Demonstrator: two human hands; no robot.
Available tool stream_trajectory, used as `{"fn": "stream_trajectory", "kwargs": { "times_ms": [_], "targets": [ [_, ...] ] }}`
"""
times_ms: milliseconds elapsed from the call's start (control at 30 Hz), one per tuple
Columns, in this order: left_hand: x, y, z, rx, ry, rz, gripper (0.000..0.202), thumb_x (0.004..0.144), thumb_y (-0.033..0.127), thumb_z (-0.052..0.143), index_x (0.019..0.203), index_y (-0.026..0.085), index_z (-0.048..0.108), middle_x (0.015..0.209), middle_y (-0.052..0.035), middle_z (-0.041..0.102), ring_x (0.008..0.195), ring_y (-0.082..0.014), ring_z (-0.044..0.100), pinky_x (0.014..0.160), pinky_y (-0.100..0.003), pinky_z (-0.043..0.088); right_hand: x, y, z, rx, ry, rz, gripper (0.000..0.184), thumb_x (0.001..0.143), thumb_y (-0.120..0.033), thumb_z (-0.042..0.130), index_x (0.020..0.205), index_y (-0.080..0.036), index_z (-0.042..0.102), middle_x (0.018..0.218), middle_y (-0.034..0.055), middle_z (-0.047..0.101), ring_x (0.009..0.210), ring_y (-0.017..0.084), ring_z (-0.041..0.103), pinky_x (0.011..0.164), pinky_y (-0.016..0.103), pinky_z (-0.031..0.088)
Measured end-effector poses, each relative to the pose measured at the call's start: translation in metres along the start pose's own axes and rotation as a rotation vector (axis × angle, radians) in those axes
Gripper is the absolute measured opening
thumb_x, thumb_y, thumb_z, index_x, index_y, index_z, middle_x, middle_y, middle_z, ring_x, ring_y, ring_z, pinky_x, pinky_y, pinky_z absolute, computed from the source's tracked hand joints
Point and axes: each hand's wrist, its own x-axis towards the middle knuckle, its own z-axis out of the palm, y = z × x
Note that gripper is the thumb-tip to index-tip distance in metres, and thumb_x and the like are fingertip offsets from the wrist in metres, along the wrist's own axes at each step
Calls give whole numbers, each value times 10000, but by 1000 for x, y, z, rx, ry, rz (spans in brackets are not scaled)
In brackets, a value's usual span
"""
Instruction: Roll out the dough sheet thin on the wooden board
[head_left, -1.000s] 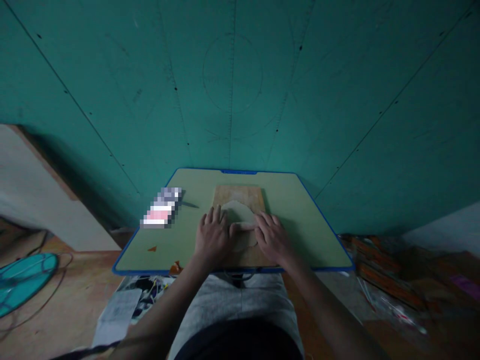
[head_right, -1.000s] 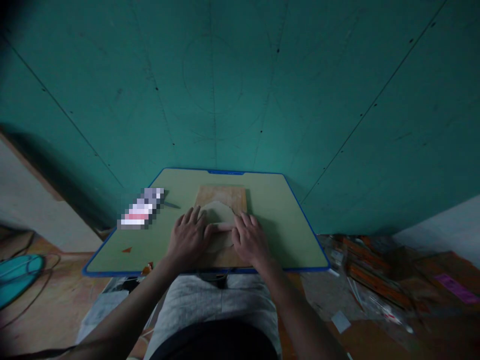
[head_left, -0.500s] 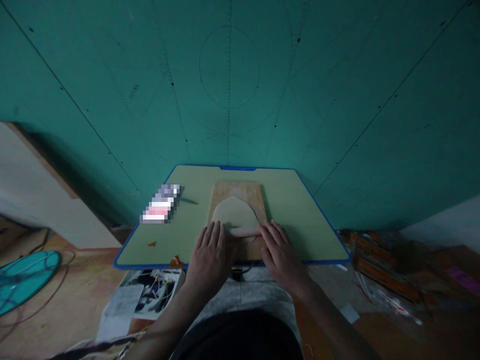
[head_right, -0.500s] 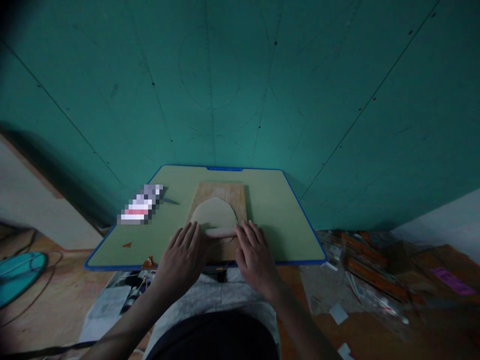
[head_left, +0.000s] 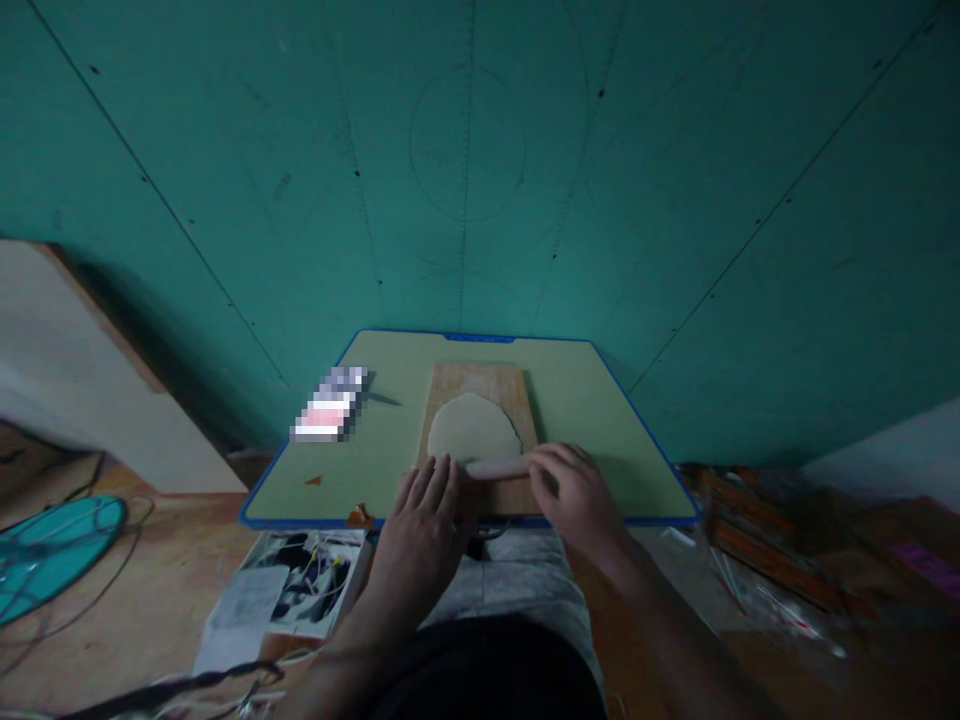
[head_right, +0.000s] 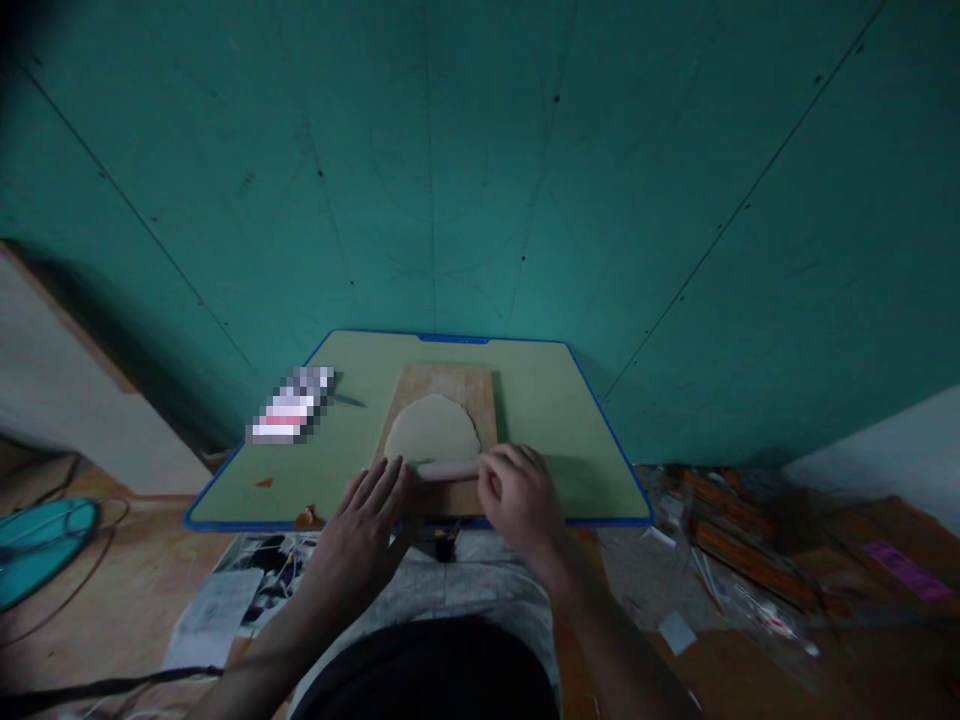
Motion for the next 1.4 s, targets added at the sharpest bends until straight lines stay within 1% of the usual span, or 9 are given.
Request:
{"fn": "stream_trajectory", "kwargs": {
  "times_ms": [167,300,400,567,733,833,1100,1267,1400],
  "targets": [
    [13,-7,5,9,-12,8,507,952,349,487,1385,86,512,1417,-189,573,1312,-333,542,1068,-469,463,62,-1,16,-60,-79,49,257,936,-184,466,1011,-200,712,1120,77,697,1071,190,613,968,295,447],
    [18,-7,6,1,-12,-14,509,946,340,491,1380,73,512,1401,-203,583,1281,-342,563,1053,-478,465,83,-7,30,-177,-198,156,295,965,-228,418,1033,-222,705,1159,76,678,1070,200,611,951,309,432],
    [15,-2,5,-25,-1,-41,532,948,358,485,1394,68,495,1394,-209,586,1274,-356,559,1056,-512,450,80,-10,32,-245,-260,201,321,938,-252,437,1157,-228,671,1233,93,648,1133,237,581,972,355,415],
    [1,11,-5,-75,54,-40,525,936,353,502,1403,113,497,1406,-191,577,1306,-352,515,1065,-532,418,50,-14,25,-303,-267,189,424,901,-248,439,1287,-206,609,1306,115,614,1171,271,546,995,385,383],
    [1,7,-14,-187,76,-90,315,943,254,509,1223,216,647,1180,-106,701,1048,-273,618,872,-437,492,32,-17,20,-322,-236,118,427,905,-222,405,1278,-189,611,1315,111,608,1165,269,534,1006,389,370],
    [11,-4,-9,-229,80,-102,256,956,240,504,1135,243,687,1057,-84,715,944,-242,624,803,-393,487,41,-16,22,-312,-261,148,446,891,-226,423,1301,-197,597,1338,112,596,1192,270,526,1009,387,372],
    [22,-24,4,-227,15,-78,339,944,248,529,1271,195,603,1186,-123,685,1071,-283,600,867,-429,520,83,-8,32,-264,-315,201,434,882,-252,444,1285,-211,601,1360,107,579,1223,275,529,1008,395,388],
    [26,-24,-2,-239,-17,-106,358,941,251,526,1288,182,585,1224,-135,673,1124,-297,586,918,-451,525,91,-5,36,-233,-350,199,429,882,-248,444,1278,-208,605,1326,112,594,1212,272,538,1017,399,387],
    [43,-31,-11,-251,-85,-126,280,964,293,503,1167,181,660,1177,-137,683,1065,-274,629,898,-428,532,86,-4,34,-253,-362,205,504,893,-266,437,1381,-191,537,1451,134,503,1287,301,488,1058,427,356]
  ]
}}
